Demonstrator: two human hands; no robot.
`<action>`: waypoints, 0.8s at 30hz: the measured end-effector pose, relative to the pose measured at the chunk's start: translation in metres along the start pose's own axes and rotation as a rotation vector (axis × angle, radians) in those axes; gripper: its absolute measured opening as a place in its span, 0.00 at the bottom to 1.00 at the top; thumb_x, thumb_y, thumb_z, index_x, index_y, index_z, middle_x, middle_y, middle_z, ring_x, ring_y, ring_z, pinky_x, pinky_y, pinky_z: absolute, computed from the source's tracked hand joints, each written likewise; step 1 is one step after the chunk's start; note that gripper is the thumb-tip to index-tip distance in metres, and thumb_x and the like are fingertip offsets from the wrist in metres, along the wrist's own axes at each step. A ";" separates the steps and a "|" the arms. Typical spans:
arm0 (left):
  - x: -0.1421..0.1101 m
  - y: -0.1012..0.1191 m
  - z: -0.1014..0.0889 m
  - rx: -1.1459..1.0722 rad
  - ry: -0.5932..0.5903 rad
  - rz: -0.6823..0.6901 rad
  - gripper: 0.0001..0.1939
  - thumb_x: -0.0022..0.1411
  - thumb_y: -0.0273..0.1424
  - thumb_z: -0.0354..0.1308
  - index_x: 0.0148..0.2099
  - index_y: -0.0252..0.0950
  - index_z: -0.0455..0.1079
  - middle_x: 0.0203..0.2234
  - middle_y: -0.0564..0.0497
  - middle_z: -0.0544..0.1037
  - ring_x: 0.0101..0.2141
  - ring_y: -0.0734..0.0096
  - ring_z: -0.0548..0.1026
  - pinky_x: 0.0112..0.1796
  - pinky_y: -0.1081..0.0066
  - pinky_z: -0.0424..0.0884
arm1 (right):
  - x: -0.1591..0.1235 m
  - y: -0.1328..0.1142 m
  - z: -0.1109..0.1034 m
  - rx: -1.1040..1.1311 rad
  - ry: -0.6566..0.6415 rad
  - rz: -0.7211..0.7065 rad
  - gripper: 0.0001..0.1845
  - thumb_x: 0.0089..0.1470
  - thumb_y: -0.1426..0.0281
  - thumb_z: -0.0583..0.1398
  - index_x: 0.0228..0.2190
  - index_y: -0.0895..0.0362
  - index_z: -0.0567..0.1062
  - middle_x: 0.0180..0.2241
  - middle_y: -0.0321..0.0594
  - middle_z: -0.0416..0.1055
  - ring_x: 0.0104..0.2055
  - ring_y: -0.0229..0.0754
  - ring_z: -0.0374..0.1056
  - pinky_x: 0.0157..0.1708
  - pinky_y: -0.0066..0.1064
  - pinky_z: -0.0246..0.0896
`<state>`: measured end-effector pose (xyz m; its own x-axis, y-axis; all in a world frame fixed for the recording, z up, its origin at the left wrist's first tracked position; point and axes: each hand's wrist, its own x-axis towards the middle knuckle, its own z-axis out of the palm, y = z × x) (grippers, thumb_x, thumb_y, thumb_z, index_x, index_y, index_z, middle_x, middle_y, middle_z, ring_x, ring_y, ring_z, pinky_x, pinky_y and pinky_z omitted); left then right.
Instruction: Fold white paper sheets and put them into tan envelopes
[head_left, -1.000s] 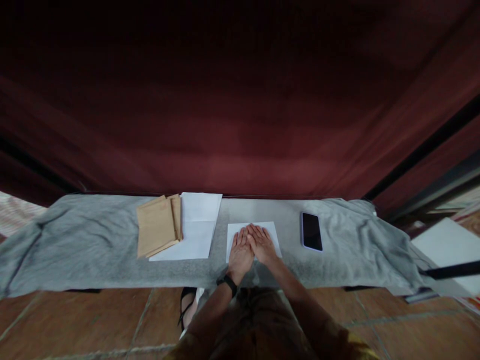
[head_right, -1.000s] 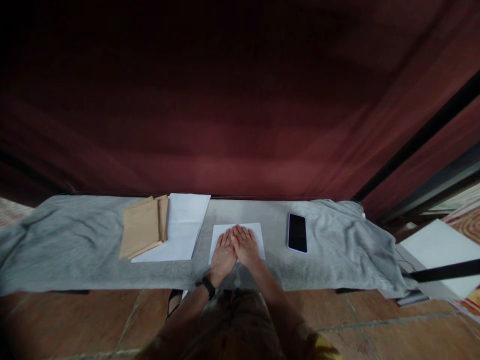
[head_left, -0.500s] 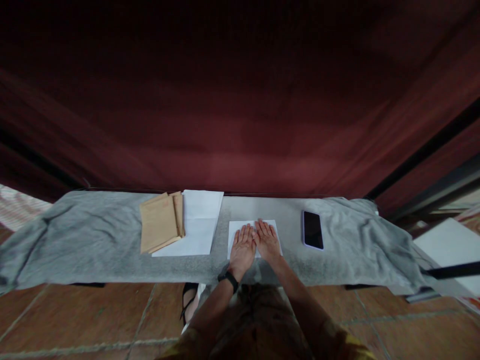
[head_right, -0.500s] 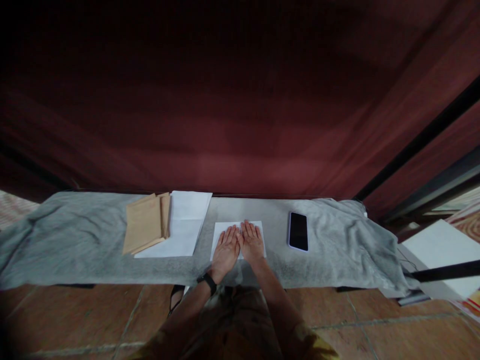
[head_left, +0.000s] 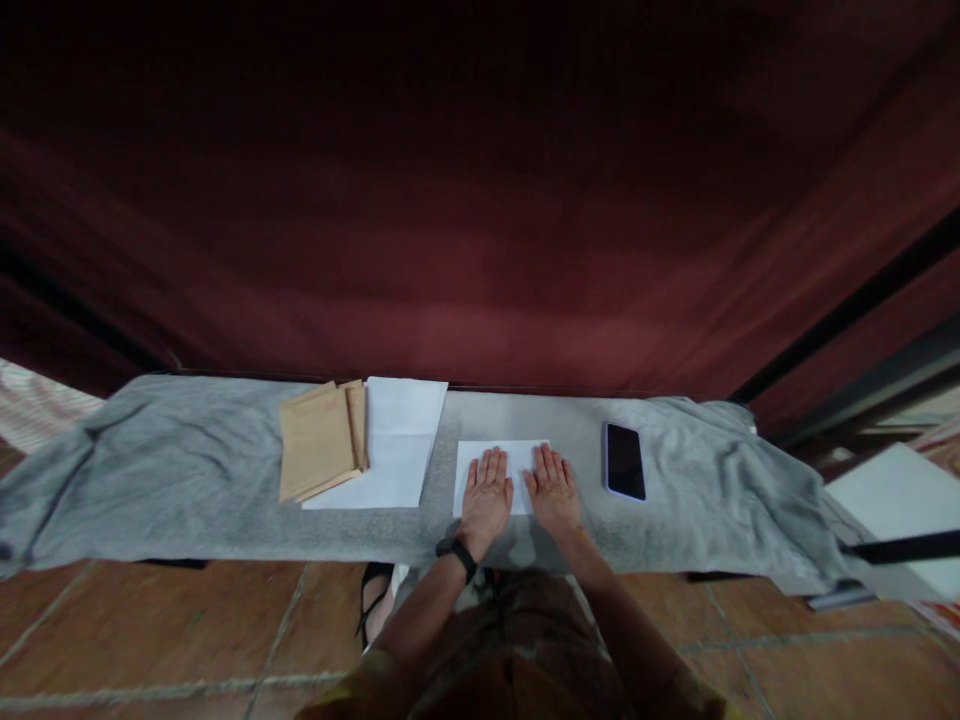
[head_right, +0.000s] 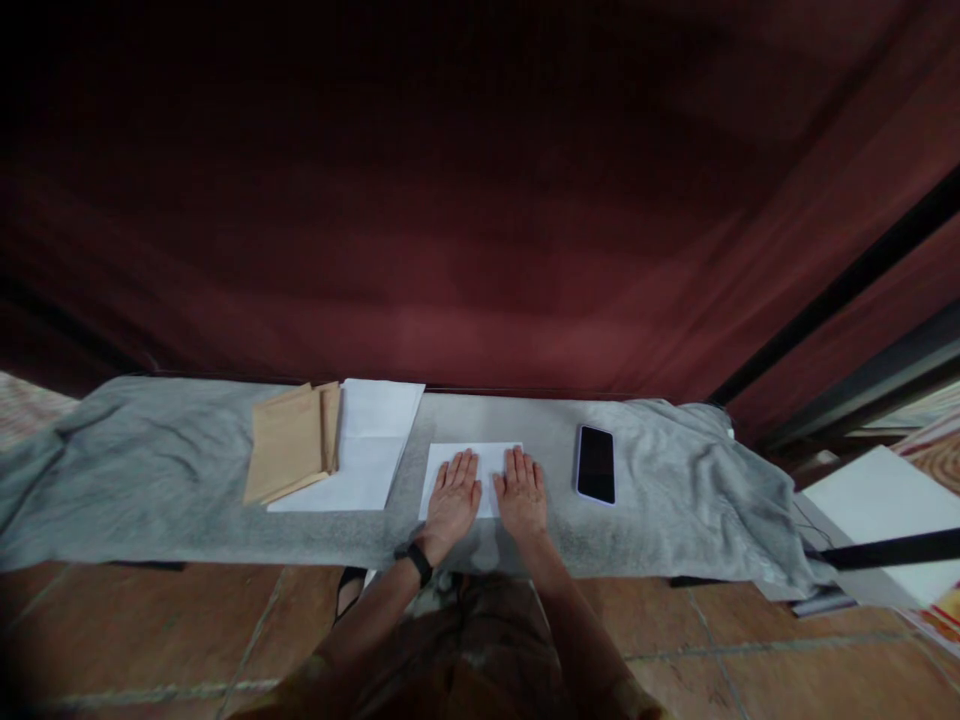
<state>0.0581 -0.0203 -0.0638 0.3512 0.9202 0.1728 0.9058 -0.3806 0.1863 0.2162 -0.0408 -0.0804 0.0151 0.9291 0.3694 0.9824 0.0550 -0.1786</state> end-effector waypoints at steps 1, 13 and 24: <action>0.001 0.003 0.000 -0.001 -0.004 -0.008 0.30 0.73 0.33 0.40 0.73 0.31 0.53 0.71 0.43 0.57 0.72 0.58 0.51 0.69 0.51 0.49 | 0.000 0.000 0.000 -0.006 -0.006 0.000 0.31 0.72 0.63 0.44 0.68 0.64 0.59 0.68 0.58 0.58 0.69 0.56 0.56 0.66 0.55 0.48; 0.017 -0.010 -0.006 0.017 0.005 -0.050 0.31 0.75 0.39 0.37 0.73 0.27 0.53 0.71 0.38 0.57 0.71 0.59 0.53 0.69 0.55 0.51 | 0.000 -0.002 -0.003 -0.050 -0.046 0.016 0.32 0.72 0.62 0.44 0.68 0.67 0.58 0.69 0.58 0.56 0.70 0.56 0.55 0.68 0.51 0.45; -0.022 -0.035 -0.022 0.101 0.055 -0.132 0.33 0.75 0.42 0.40 0.74 0.28 0.51 0.71 0.38 0.55 0.71 0.54 0.52 0.69 0.50 0.49 | 0.000 -0.001 -0.002 -0.061 -0.045 0.014 0.32 0.72 0.61 0.43 0.68 0.67 0.58 0.69 0.57 0.56 0.70 0.56 0.55 0.68 0.52 0.46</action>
<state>0.0139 -0.0294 -0.0528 0.2164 0.9541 0.2068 0.9634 -0.2430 0.1128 0.2158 -0.0418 -0.0791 0.0215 0.9453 0.3255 0.9917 0.0211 -0.1269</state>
